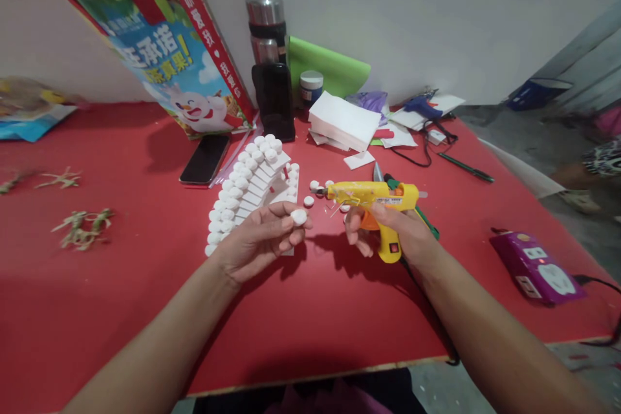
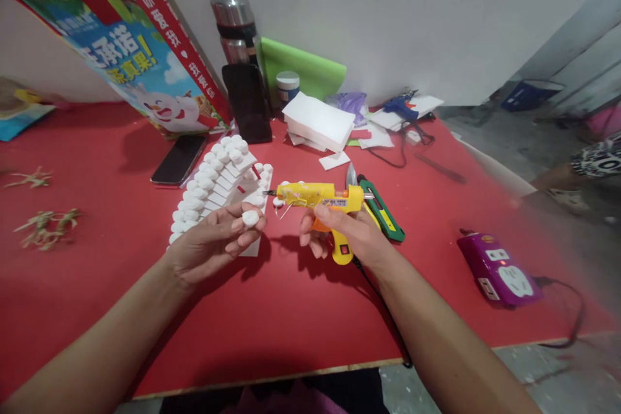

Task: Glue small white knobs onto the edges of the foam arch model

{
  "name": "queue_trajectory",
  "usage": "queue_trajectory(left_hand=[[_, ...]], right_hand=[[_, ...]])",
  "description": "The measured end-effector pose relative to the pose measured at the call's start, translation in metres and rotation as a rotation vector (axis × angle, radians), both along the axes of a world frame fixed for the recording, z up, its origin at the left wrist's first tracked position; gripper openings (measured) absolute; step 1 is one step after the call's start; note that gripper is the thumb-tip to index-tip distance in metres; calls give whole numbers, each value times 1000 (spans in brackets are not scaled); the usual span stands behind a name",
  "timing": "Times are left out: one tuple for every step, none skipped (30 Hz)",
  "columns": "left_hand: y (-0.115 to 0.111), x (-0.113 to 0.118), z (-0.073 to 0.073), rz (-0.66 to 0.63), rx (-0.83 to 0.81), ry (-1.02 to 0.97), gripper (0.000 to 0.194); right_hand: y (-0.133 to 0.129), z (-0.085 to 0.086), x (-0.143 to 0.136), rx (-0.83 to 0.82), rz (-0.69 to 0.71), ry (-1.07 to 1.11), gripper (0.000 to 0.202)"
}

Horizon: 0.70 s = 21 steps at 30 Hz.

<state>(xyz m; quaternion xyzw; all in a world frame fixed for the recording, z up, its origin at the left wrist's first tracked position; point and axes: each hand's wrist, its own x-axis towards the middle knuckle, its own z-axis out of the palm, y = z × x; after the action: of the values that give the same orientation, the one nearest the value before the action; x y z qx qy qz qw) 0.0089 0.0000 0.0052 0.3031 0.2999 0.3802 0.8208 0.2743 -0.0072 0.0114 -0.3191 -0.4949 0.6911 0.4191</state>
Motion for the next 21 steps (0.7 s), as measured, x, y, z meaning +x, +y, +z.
queue_trajectory(left_hand=[[1,-1,-2,24,4,8,20],[3,-2,-3,53,7,12,21],[4,-3,-4,83,7,13,22],[5,-3,-5,109,2,11,24],[6,-4,-6,127,-5,8,26],[7,-4,-6,137,-13,8,28],[8,-4,-6,144,-18,8,29],[8,-4,-5,148,-19,10,30],[8,-3,-5,152,-18,14,31],[8,-3,-5,156,-15,17,32],[7,-2,-5,158,-13,22,32],[7,-2,-5,160,-12,26,32],[7,-2,-5,160,-12,30,32],[7,-2,-5,161,-13,32,31],[7,-1,-5,160,-14,32,30],[7,-1,-5,157,-14,33,29],[8,-1,-5,154,-14,34,28],[8,-1,-6,153,-15,34,28],[8,0,-6,153,-16,35,27],[8,0,-7,151,-18,35,27],[8,0,-7,151,-20,33,28]], right_hand=[[-2,0,0,8,21,2,45],[-3,-1,-1,20,30,0,43],[-4,-2,-1,39,27,-7,41],[-5,-4,-1,62,12,-18,38],[-6,-6,-1,82,-6,-34,37],[-7,-7,0,99,-22,-54,37],[-7,-8,0,116,-31,-76,39],[-8,-8,0,132,-31,-97,42],[-8,-8,-1,146,-30,-117,44],[-8,-8,-1,160,-28,-134,46],[-8,-7,-2,176,-26,-147,47],[-8,-6,-3,191,-27,-161,48],[-9,-6,-4,203,-29,-175,48],[-9,-5,-5,214,-34,-188,49],[-9,-5,-6,220,-39,-199,50],[-9,-6,-7,220,-45,-203,51],[-9,-6,-7,212,-49,-204,52],[-10,-7,-7,201,-52,-200,52],[-10,-7,-8,187,-52,-194,51],[-10,-8,-8,177,-48,-190,51],[-10,-8,-9,169,-42,-187,51]])
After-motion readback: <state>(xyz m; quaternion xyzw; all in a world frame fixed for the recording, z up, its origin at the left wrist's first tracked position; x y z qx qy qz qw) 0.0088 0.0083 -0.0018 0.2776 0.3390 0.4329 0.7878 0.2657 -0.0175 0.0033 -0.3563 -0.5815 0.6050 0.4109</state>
